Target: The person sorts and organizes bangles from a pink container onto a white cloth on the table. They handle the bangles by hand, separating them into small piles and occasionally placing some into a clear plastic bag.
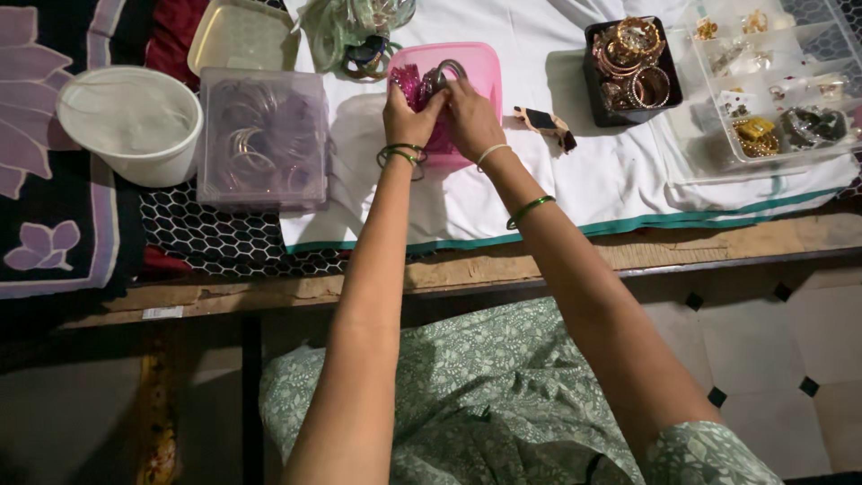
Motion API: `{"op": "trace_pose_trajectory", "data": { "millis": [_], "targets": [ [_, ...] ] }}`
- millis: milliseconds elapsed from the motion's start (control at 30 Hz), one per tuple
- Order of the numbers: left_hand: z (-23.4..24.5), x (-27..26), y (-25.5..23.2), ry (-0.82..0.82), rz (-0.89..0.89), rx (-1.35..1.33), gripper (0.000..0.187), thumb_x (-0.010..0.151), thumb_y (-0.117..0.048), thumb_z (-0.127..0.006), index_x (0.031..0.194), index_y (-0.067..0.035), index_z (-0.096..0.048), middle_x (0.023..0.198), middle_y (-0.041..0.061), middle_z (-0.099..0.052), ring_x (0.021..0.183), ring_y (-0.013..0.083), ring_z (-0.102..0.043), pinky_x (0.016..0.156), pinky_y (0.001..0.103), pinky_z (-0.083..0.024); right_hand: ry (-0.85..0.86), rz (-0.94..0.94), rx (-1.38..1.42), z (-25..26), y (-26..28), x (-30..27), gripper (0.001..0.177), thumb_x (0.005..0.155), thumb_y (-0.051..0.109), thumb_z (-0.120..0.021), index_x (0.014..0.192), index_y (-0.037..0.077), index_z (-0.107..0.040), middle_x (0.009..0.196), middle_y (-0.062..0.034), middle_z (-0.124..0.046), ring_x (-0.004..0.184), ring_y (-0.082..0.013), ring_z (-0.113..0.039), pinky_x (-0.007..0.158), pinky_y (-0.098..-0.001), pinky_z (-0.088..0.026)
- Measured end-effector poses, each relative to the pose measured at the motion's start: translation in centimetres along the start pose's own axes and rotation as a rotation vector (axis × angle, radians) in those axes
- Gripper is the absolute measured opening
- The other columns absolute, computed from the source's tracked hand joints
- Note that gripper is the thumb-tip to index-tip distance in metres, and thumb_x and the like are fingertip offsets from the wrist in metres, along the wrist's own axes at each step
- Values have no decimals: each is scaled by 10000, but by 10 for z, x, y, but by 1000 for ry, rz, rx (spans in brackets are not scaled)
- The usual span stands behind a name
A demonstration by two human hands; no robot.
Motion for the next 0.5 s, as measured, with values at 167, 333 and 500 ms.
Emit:
{"op": "trace_pose_trajectory", "data": {
  "millis": [167, 333, 500],
  "targets": [
    [-12, 5, 16, 10, -50, 88, 557, 733, -243, -828, 1180, 1, -602, 1016, 201, -757, 934, 350, -756, 831, 421, -591, -36, -1, -162, 3, 2, -3, 329, 852, 53, -714, 1173, 120, -681, 1124, -180, -605, 1068, -408, -568, 864, -487, -485],
    [-12, 0, 9, -134, -170, 69, 539, 789, -234, -815, 1209, 18, -590, 1048, 221, -744, 941, 380, -736, 822, 443, -580, -234, 103, -121, 6, 19, -8, 336, 923, 45, -699, 1249, 62, -620, 1164, -206, -563, 1097, -420, -532, 921, -506, -472],
    [-17, -3, 16, -61, -56, 161, 561, 753, -254, -810, 1168, 37, -569, 951, 217, -753, 883, 379, -744, 797, 451, -586, -97, -64, -89, 7, 22, -10, 283, 879, 114, -733, 1139, 48, -641, 1137, -222, -561, 1061, -428, -541, 912, -520, -455]
  ]
}}
Point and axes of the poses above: each hand's wrist, its own x-axis towards the middle knuckle, its own z-axis out of the back of the hand, y = z × x, the point moved 3 cm from there along x, towards the middle knuckle
